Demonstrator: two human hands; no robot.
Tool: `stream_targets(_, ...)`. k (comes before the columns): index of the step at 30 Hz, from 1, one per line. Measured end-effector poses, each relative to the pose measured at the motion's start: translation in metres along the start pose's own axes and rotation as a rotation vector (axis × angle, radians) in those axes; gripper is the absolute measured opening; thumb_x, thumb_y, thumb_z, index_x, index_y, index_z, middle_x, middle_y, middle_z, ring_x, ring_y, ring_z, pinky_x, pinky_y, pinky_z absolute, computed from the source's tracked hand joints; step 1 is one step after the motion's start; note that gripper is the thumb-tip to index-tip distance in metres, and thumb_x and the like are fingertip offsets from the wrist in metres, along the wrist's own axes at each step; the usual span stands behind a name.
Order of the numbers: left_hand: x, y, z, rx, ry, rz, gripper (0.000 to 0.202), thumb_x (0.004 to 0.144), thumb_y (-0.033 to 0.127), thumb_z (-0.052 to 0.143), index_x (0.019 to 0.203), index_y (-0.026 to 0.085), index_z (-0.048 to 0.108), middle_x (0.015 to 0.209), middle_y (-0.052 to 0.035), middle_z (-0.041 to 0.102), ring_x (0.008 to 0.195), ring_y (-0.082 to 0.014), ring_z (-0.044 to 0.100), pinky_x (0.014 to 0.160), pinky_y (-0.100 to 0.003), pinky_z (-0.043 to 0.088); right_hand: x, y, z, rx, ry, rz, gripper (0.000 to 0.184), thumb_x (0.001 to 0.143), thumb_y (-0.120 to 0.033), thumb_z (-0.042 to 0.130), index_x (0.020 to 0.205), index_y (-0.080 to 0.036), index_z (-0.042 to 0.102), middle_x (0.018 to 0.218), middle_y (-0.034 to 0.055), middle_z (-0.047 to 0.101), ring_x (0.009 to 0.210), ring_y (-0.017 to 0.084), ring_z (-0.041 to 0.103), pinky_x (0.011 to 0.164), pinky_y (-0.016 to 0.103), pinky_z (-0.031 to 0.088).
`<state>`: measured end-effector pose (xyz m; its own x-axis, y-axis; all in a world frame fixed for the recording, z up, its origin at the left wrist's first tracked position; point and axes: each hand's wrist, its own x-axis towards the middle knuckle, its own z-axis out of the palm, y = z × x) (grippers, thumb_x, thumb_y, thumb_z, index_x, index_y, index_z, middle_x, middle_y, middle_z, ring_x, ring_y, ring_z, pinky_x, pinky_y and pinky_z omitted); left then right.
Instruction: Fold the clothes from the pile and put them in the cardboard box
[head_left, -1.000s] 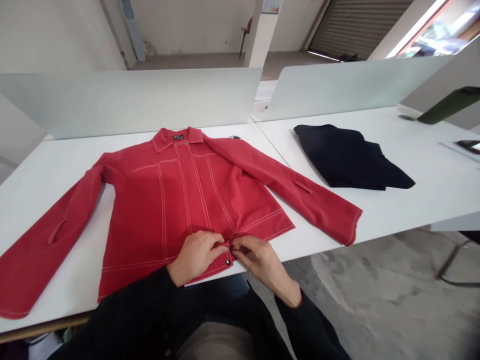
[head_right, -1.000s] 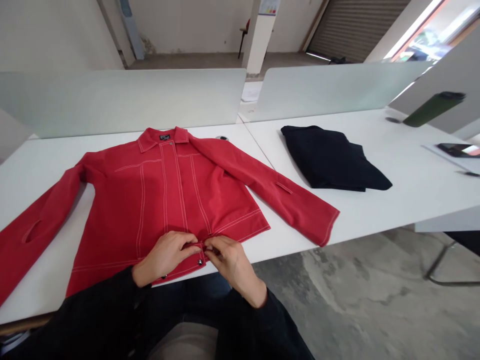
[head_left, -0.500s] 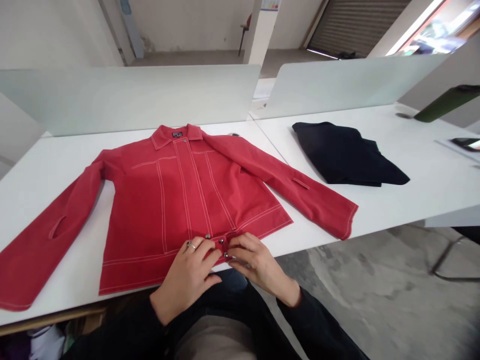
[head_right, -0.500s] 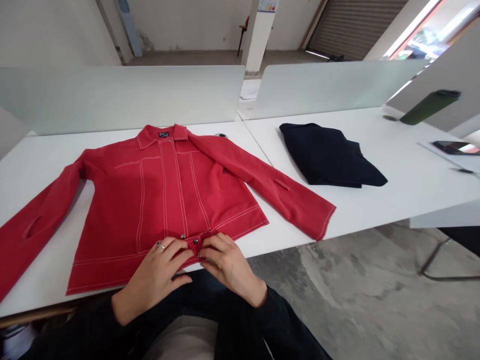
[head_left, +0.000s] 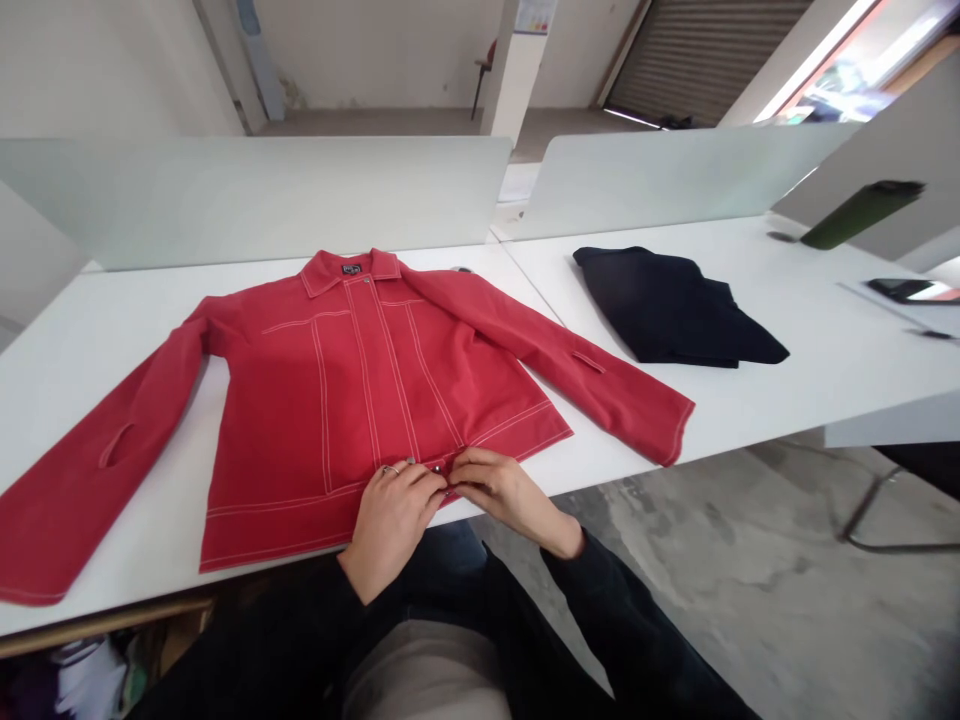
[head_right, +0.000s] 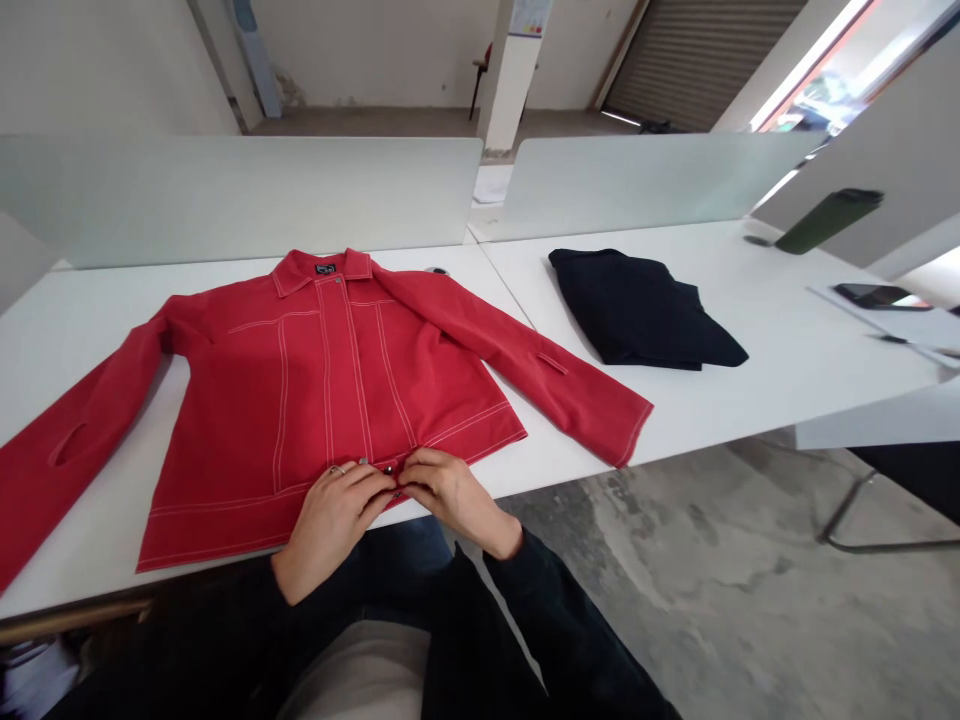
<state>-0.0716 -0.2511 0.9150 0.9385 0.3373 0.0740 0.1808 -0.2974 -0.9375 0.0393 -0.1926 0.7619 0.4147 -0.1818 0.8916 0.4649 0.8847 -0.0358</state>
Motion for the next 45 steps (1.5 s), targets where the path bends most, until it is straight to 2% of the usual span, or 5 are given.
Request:
stream_targets(11,-0.006,0.009,0.016,0.177,0.242,0.123,0.009,0.089,0.018,0.059,0.089,0.023,0.065,0.086,0.0021,0.067,0.078,-0.0163,0.062,0.064,-0.029,0.045,-0.014,0.004,0.013,0.048,0.117,0.027,0.017,0.093,-0.02,0.053,0.083,-0.016,0.066,0.087,0.0066,0.062,0.08,0.016,0.061,0.073,0.028,0.053)
stream_targets(21,-0.019,0.023,0.026,0.497,0.385,0.309,0.019,0.088,0.007,0.048,0.096,0.012,0.064,0.089,-0.0041,0.066,0.081,-0.0173,0.06,0.066,-0.029,0.048,-0.013,0.0,0.009,0.089,0.107,0.03,0.016,0.093,-0.015,0.054,0.083,-0.015,0.067,0.089,0.0068,0.063,0.082,0.016,0.062,0.074,0.026,0.053)
stream_targets(28,-0.023,0.027,0.03,0.495,0.397,0.26,0.026,0.089,0.006,0.044,0.105,0.01,0.065,0.096,-0.0051,0.069,0.087,-0.0178,0.061,0.07,-0.029,0.05,-0.014,0.002,0.008,0.089,0.103,0.025,0.015,0.091,-0.014,0.055,0.083,-0.016,0.067,0.089,0.0062,0.064,0.082,0.015,0.062,0.072,0.026,0.053)
stream_targets(35,-0.06,-0.016,0.004,0.283,0.346,0.164,0.026,0.092,0.015,0.05,0.115,0.016,0.062,0.113,-0.0064,0.067,0.106,-0.0214,0.057,0.095,-0.038,0.047,-0.015,-0.028,0.022,-0.022,0.354,-0.048,0.01,0.089,-0.013,0.057,0.091,-0.019,0.065,0.09,0.0062,0.065,0.082,0.016,0.06,0.07,0.029,0.052)
stream_targets(45,-0.09,-0.056,-0.006,0.223,0.351,0.08,0.014,0.09,0.028,0.057,0.097,0.019,0.066,0.106,-0.0054,0.068,0.099,-0.0225,0.059,0.084,-0.037,0.049,0.017,-0.045,0.061,-0.115,-0.037,-0.18,0.018,0.088,-0.022,0.063,0.103,-0.014,0.066,0.105,0.0093,0.066,0.098,0.022,0.056,0.088,0.037,0.051)
